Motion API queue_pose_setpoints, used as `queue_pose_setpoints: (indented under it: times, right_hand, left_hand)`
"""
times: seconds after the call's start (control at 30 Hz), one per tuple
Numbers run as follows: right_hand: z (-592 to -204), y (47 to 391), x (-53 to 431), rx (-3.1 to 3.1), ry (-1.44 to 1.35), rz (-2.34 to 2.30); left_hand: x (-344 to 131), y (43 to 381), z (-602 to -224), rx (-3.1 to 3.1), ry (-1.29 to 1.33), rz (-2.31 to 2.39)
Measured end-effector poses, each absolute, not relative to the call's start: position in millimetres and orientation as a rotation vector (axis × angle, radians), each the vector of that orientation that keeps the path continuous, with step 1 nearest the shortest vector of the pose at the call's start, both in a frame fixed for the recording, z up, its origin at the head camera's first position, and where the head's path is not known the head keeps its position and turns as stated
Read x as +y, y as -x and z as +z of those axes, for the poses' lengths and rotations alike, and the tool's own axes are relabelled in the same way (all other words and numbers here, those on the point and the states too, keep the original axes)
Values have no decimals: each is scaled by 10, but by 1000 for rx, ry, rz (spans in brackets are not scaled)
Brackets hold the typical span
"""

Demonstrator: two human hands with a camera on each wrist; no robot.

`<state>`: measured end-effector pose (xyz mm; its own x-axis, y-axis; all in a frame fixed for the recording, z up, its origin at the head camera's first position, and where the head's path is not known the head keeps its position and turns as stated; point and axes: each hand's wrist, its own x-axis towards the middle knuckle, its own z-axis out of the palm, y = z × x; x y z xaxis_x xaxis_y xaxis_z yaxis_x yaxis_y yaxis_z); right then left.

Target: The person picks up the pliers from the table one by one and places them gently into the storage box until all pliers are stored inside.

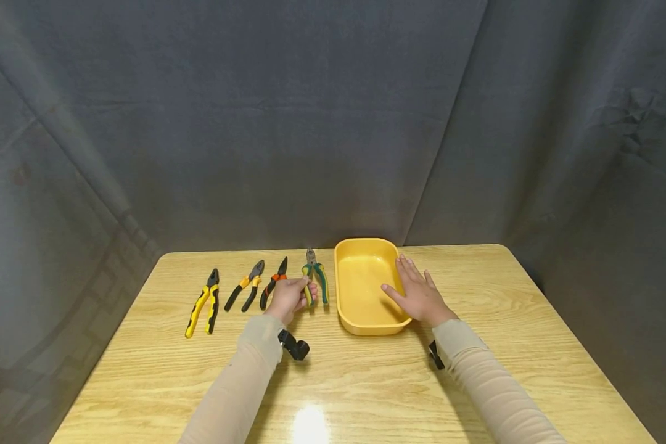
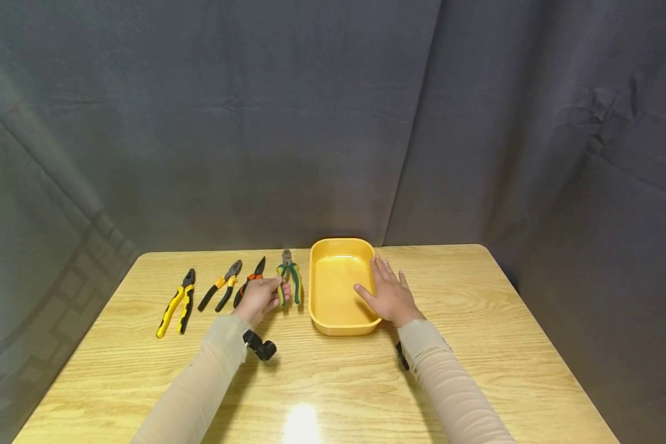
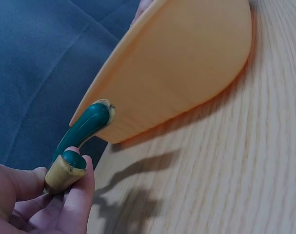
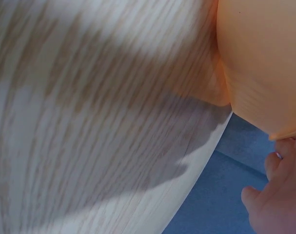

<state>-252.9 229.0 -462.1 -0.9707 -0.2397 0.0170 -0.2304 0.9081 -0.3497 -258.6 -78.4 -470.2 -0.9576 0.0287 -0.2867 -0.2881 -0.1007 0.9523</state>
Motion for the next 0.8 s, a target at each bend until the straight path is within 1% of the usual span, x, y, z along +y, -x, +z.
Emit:
queue_pose_setpoints:
  times: [0.8]
  right_hand:
    - [-4645,2545,2310,3047,370,-556]
  left_hand:
    - [-746,2575,-4585,1913,240,2227]
